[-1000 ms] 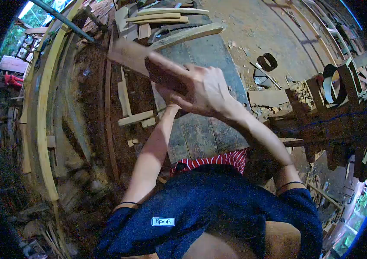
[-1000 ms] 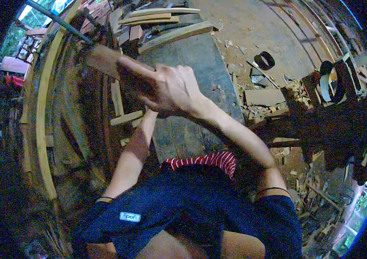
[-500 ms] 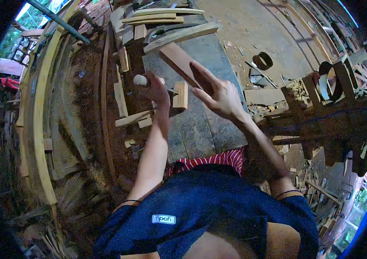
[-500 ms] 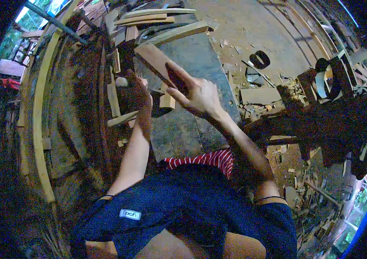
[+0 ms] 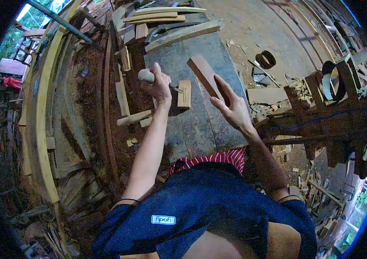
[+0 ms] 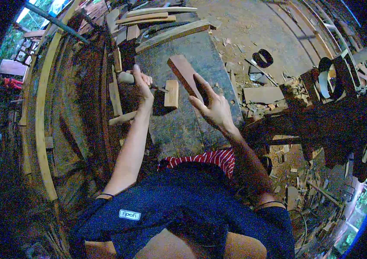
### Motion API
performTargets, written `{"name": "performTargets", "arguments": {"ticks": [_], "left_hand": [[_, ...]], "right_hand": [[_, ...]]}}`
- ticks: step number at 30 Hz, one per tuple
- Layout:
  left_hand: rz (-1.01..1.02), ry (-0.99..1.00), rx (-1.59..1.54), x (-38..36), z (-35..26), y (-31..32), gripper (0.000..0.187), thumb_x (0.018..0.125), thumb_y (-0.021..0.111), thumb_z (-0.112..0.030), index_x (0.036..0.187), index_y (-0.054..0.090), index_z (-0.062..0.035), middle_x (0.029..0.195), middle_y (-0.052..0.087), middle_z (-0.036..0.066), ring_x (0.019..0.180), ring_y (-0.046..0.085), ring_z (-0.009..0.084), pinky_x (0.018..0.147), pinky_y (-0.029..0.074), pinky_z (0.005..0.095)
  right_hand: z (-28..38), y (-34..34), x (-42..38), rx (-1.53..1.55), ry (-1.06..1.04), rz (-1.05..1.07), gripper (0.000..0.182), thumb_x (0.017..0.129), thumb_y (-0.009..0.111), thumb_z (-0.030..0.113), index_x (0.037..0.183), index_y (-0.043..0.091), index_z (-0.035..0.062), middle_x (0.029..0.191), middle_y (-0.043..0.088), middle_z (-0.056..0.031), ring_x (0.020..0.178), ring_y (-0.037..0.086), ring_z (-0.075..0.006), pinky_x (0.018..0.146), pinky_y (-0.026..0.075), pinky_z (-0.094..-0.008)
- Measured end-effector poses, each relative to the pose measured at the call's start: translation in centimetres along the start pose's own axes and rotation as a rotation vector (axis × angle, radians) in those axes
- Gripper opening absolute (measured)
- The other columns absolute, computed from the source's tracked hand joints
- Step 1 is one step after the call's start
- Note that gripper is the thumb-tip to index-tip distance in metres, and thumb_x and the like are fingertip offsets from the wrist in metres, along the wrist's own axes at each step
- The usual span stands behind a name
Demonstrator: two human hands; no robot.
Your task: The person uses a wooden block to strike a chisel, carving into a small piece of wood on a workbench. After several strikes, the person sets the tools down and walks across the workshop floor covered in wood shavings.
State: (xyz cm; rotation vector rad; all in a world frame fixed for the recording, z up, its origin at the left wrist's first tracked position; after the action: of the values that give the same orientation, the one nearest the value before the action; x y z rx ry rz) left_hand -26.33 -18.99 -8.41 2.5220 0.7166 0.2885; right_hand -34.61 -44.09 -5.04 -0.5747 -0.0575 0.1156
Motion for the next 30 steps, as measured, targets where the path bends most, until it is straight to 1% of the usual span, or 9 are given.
{"name": "performTargets", "arguments": {"ticks": [5, 15, 16, 17, 18, 20, 23, 25, 30], "left_hand": [[0.015, -0.020, 0.040, 0.0, 1.2, -0.1, 0.027, 0.095, 0.069, -0.024, 0.083, 0.049, -0.0094, 0.054, 0.047, -0.002, 0.043, 0.044, 0.0083, 0.041, 0.037, 0.0282], [0.017, 0.027, 0.203, -0.6, 1.8, -0.2, 0.029, 0.095, 0.069, -0.026, 0.079, 0.052, -0.0089, 0.058, 0.051, -0.001, 0.046, 0.048, 0.0083, 0.043, 0.038, 0.0273], [0.028, 0.096, 0.256, -0.6, 1.9, -0.1, 0.028, 0.094, 0.070, -0.026, 0.079, 0.053, -0.0086, 0.059, 0.052, -0.001, 0.048, 0.049, 0.0086, 0.045, 0.039, 0.0273], [0.036, 0.034, 0.249, -0.7, 2.7, -0.5, 0.029, 0.094, 0.070, -0.027, 0.079, 0.055, -0.0078, 0.061, 0.054, -0.001, 0.051, 0.052, 0.0091, 0.047, 0.041, 0.0279], [0.044, -0.028, 0.242, -1.0, 2.8, -0.3, 0.029, 0.093, 0.070, -0.028, 0.079, 0.057, -0.0069, 0.064, 0.056, -0.001, 0.055, 0.055, 0.0096, 0.049, 0.042, 0.0286], [0.074, -0.027, 0.280, -1.4, 3.7, -0.2, 0.028, 0.093, 0.071, -0.028, 0.081, 0.058, -0.0063, 0.066, 0.057, 0.000, 0.057, 0.056, 0.0106, 0.051, 0.043, 0.0294], [0.144, 0.099, 0.380, -1.6, 5.3, -0.5, 0.028, 0.093, 0.071, -0.027, 0.082, 0.058, -0.0052, 0.069, 0.059, 0.002, 0.060, 0.057, 0.0120, 0.054, 0.045, 0.0307], [0.172, 0.153, 0.422, -1.5, 6.4, -1.1, 0.027, 0.093, 0.071, -0.027, 0.084, 0.059, -0.0045, 0.071, 0.060, 0.002, 0.062, 0.058, 0.0130, 0.056, 0.046, 0.0315], [0.192, 0.209, 0.479, -1.2, 7.7, -1.9, 0.027, 0.092, 0.072, -0.026, 0.087, 0.060, -0.0028, 0.076, 0.063, 0.004, 0.067, 0.061, 0.0155, 0.060, 0.048, 0.0336]], "right_hand": [[0.2, -0.1, -0.3, -0.009, -0.083, -0.054, 0.070, 0.091, 0.064, 0.049, 0.153, 0.034, 0.0344, 0.117, 0.069, -0.0229, 0.099, 0.068, -0.0454, 0.088, 0.054, -0.0497], [1.2, 0.2, 0.9, -0.024, -0.047, 0.033, 0.072, 0.092, 0.062, 0.050, 0.154, 0.032, 0.0319, 0.118, 0.068, -0.0231, 0.100, 0.067, -0.0447, 0.088, 0.054, -0.0487], [3.1, -0.1, 1.5, -0.019, -0.082, 0.035, 0.072, 0.092, 0.063, 0.050, 0.154, 0.033, 0.0299, 0.118, 0.068, -0.0232, 0.099, 0.068, -0.0444, 0.086, 0.055, -0.0482], [5.1, -0.2, 2.1, -0.012, -0.116, 0.039, 0.072, 0.091, 0.063, 0.050, 0.153, 0.035, 0.0278, 0.117, 0.068, -0.0233, 0.099, 0.068, -0.0441, 0.085, 0.055, -0.0478], [7.7, -0.5, 2.5, 0.130, -0.296, -0.069, 0.072, 0.090, 0.067, 0.047, 0.152, 0.038, 0.0241, 0.112, 0.070, -0.0229, 0.093, 0.069, -0.0431, 0.079, 0.056, -0.0465], [12.1, -1.1, 3.3, 0.121, -0.458, -0.131, 0.073, 0.088, 0.069, 0.046, 0.151, 0.040, 0.0241, 0.103, 0.070, -0.0211, 0.087, 0.069, -0.0418, 0.075, 0.056, -0.0461], [15.2, -0.5, 2.8, -0.171, -0.669, -0.200, 0.072, 0.084, 0.071, 0.043, 0.149, 0.044, 0.0273, 0.073, 0.061, -0.0148, 0.068, 0.066, -0.0347, 0.059, 0.054, -0.0456], [12.8, 2.8, 4.6, -0.574, -0.476, 0.149, 0.069, 0.084, 0.070, 0.044, 0.147, 0.047, 0.0285, 0.081, 0.063, -0.0151, 0.067, 0.066, -0.0355, 0.057, 0.054, -0.0454], [9.7, 4.6, 5.7, -0.506, -0.547, 0.071, 0.069, 0.082, 0.069, 0.048, 0.145, 0.048, 0.0293, 0.079, 0.063, -0.0144, 0.063, 0.065, -0.0370, 0.057, 0.054, -0.0458]]}}
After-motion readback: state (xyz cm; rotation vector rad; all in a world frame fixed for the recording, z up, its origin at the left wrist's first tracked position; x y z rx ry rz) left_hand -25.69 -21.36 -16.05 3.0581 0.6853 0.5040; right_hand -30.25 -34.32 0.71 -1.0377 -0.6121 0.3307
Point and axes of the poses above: each hand's wrist, its own x-axis towards the middle knuckle, its own y-axis out of the palm, z = x × y, the point moved 7 cm from there along x, towards the middle knuckle
